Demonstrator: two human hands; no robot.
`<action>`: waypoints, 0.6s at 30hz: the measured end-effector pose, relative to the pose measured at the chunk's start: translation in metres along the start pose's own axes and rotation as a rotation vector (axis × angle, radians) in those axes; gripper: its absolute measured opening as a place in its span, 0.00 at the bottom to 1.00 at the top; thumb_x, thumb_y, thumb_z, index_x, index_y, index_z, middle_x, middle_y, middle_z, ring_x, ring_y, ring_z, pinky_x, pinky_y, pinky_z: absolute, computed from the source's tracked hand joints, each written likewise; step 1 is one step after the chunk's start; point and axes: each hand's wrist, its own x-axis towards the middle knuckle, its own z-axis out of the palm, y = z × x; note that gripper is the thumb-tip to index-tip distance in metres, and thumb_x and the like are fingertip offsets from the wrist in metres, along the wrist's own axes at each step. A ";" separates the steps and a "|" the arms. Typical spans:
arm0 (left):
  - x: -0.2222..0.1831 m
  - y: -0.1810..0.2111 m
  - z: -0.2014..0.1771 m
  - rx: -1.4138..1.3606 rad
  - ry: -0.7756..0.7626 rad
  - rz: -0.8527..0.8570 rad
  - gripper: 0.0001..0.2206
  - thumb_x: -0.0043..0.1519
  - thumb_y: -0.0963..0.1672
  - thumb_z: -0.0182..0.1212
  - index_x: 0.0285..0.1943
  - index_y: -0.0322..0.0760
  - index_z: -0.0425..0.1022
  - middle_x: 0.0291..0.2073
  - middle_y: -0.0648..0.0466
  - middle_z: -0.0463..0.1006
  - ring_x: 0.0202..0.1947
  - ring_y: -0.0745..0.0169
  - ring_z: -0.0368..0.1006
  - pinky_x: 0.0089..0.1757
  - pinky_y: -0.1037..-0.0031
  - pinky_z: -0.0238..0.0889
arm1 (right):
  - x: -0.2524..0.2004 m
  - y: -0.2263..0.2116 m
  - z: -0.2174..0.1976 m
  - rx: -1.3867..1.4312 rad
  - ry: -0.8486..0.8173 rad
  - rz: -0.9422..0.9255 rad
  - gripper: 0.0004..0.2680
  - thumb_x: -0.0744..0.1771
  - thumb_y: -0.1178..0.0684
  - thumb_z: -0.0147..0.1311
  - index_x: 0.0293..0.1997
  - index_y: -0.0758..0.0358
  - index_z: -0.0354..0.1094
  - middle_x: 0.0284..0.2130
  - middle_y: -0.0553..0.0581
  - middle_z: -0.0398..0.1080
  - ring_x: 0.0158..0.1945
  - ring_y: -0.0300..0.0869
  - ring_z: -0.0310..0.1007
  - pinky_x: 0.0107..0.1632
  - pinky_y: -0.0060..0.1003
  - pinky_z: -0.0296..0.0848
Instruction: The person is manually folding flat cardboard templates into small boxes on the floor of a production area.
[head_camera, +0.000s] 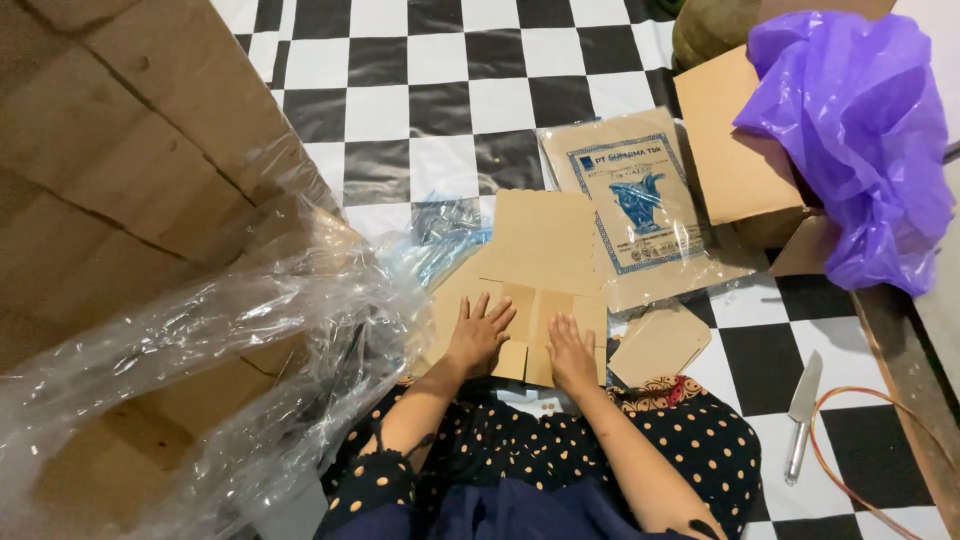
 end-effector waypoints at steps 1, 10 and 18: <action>0.009 0.000 0.010 -0.003 0.003 0.000 0.25 0.71 0.55 0.37 0.79 0.59 0.51 0.78 0.70 0.49 0.77 0.46 0.42 0.68 0.37 0.32 | 0.002 -0.003 -0.005 -0.004 0.001 0.000 0.21 0.73 0.46 0.32 0.79 0.52 0.39 0.78 0.52 0.34 0.80 0.47 0.28 0.74 0.62 0.28; 0.052 -0.005 0.042 0.070 0.012 0.132 0.30 0.70 0.57 0.36 0.81 0.49 0.47 0.80 0.61 0.46 0.78 0.50 0.38 0.72 0.50 0.27 | 0.041 -0.011 -0.016 -0.088 -0.007 -0.048 0.22 0.73 0.49 0.34 0.78 0.60 0.40 0.77 0.60 0.37 0.80 0.53 0.32 0.74 0.62 0.35; 0.056 -0.002 0.036 0.008 -0.052 0.099 0.30 0.70 0.59 0.30 0.82 0.57 0.43 0.81 0.59 0.41 0.79 0.50 0.34 0.70 0.42 0.26 | 0.059 -0.010 -0.027 -0.015 -0.008 -0.099 0.22 0.72 0.51 0.38 0.78 0.58 0.42 0.77 0.61 0.39 0.79 0.55 0.34 0.73 0.64 0.36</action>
